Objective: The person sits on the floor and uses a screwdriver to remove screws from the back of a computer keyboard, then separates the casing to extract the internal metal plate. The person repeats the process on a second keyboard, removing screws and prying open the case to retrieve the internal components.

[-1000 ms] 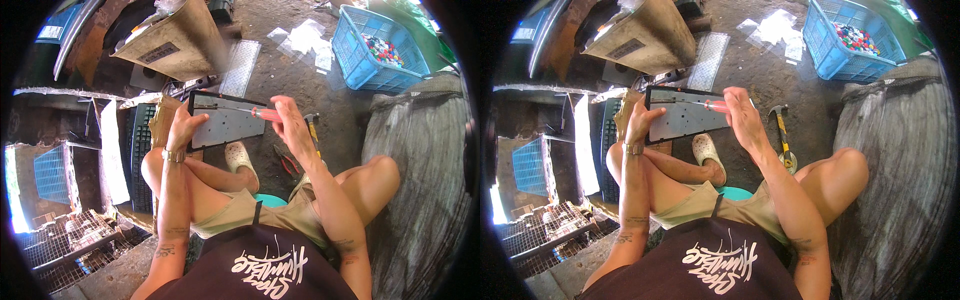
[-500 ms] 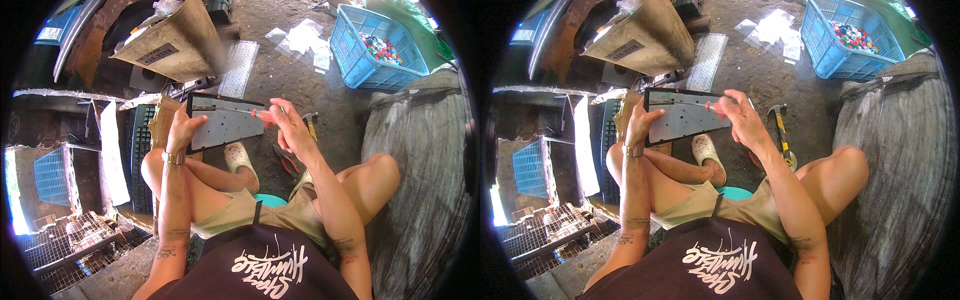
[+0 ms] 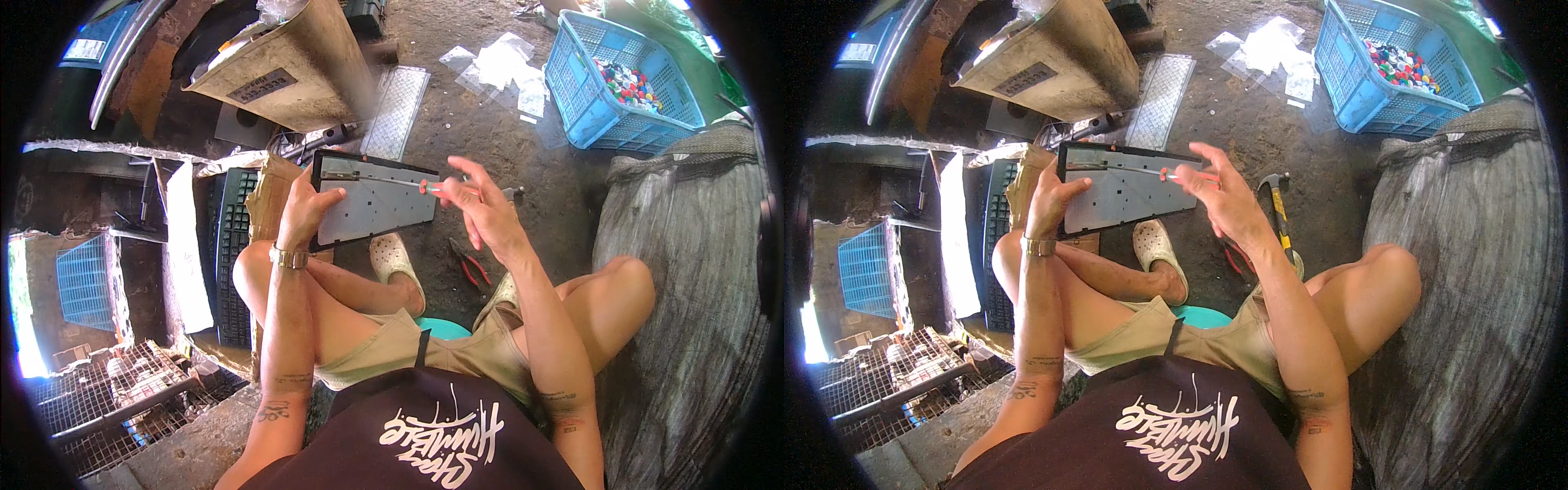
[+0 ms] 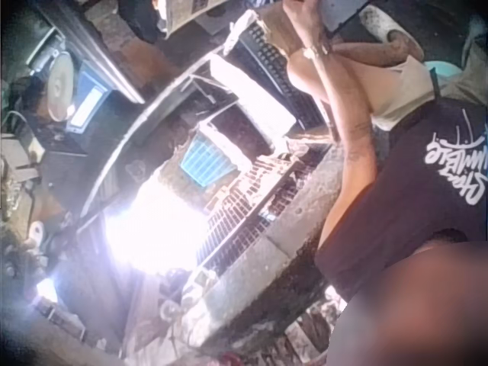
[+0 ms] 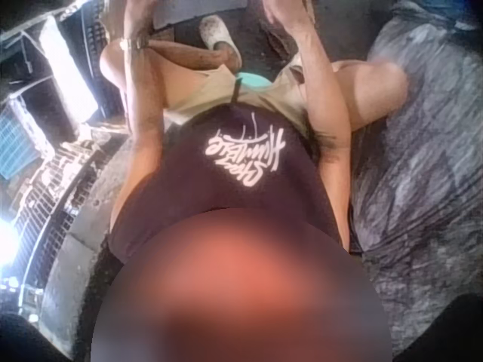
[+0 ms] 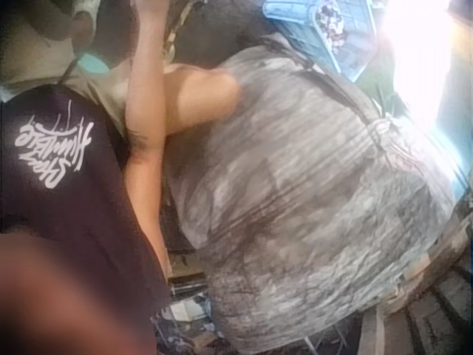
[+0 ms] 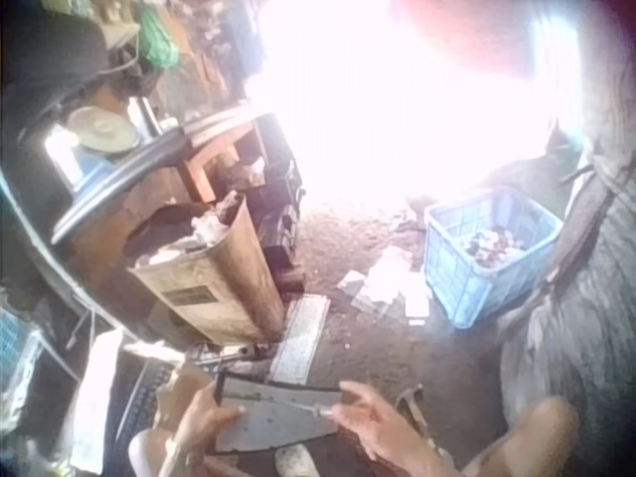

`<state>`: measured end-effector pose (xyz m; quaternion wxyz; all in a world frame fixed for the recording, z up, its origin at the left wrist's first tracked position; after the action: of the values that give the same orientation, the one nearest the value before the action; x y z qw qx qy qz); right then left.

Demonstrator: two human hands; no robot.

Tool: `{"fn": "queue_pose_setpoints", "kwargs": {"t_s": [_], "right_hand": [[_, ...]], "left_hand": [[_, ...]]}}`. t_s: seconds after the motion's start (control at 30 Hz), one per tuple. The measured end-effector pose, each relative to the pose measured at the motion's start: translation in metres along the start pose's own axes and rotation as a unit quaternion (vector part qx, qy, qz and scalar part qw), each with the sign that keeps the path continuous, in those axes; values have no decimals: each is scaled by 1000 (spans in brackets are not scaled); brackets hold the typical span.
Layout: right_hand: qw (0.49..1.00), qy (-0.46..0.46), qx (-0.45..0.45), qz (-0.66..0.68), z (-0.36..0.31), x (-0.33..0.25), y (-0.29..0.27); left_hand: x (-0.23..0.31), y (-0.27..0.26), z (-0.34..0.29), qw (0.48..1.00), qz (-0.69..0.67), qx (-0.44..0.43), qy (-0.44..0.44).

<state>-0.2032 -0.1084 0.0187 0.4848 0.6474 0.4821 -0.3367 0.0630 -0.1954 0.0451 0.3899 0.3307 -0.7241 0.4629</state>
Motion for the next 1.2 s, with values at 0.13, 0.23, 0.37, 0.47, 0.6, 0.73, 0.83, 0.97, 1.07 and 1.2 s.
{"fn": "queue_pose_setpoints", "kwargs": {"t_s": [0.13,0.23,0.37,0.47,0.6,0.73,0.83,0.97,1.07,1.2], "right_hand": [[999,-45,0,10,-2,-4,3],[997,-20,-2,70,-2,-6,-1],[989,101,-82,-76,-2,7,0],[976,-17,-125,-177,-3,6,12],[926,-62,-44,-369,-7,15,10],[903,-151,-30,-402,-6,11,12],[935,-187,8,-300,2,11,14],[989,-55,79,-110,19,34,23],[998,-28,28,-39,27,40,43],[1000,0,8,-26,31,42,54]], "left_hand": [[2,1,-1,1000,-20,-3,19],[3,3,-3,1000,-26,-9,12],[11,8,-6,998,-39,-18,41],[16,17,-8,997,-21,-50,63],[15,22,-10,997,8,-50,54],[19,26,-12,996,1,-50,71],[21,31,-14,996,11,-60,58],[28,41,-17,996,24,-58,70],[33,50,-18,991,81,-53,92],[37,56,-19,983,125,-27,131]]}}
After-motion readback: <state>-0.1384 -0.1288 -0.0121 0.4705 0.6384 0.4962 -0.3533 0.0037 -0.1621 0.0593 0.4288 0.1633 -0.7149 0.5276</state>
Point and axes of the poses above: each hand's wrist, its own z-axis towards the middle knuckle, its own y-axis out of the palm, x = y × z, the point moved 6 cm from there along z, towards the middle knuckle, and after that the axes turned 15 degrees about z, right-handed, at the moved point
